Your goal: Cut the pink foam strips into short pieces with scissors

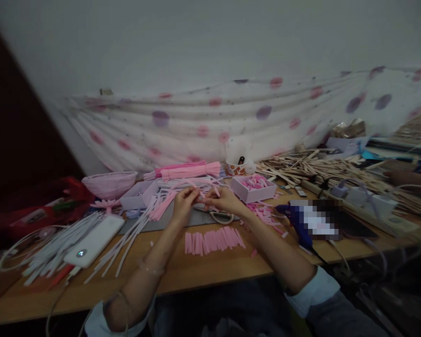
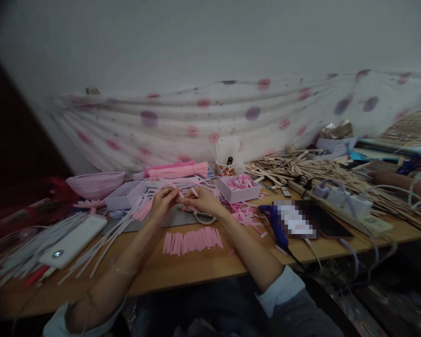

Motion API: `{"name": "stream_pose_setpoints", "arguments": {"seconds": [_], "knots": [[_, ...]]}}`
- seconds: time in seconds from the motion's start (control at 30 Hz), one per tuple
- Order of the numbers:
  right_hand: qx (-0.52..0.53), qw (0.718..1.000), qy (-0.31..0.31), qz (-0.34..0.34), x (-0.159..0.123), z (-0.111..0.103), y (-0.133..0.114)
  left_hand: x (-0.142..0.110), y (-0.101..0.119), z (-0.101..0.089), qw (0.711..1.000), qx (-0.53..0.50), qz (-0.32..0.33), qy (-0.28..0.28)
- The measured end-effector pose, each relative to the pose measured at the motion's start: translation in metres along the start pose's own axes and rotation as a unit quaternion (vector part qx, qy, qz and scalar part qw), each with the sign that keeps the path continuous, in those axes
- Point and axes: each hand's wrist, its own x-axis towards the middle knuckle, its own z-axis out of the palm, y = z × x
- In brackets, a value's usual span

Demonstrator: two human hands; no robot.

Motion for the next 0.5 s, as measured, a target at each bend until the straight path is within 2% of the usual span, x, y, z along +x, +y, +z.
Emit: {"name": "stream_pose_setpoints", "arguments": {"seconds": [0.17,0.27,0.37,0.5], "knots": [[-0.07,0.996,0.045,-0.031,0.0013,0.0027,0.0053,0.0009,0.0007,0.0003,0.995,-0.087,-0.047,0.009],[-0.13,0.986,0.068,-0.074,0.0012,0.0023,0.0057,0.003,0.0,-0.0015,0.99,-0.126,-0.058,0.001],[-0.129,0.986,0.065,-0.08,0.0004,0.0015,0.0048,0.0051,-0.0003,-0.0038,0.992,-0.122,-0.027,-0.004],[-0.065,0.997,0.028,-0.029,-0.0007,0.0017,0.0059,0.0088,0.0035,-0.009,0.996,-0.088,0.018,0.021]]}}
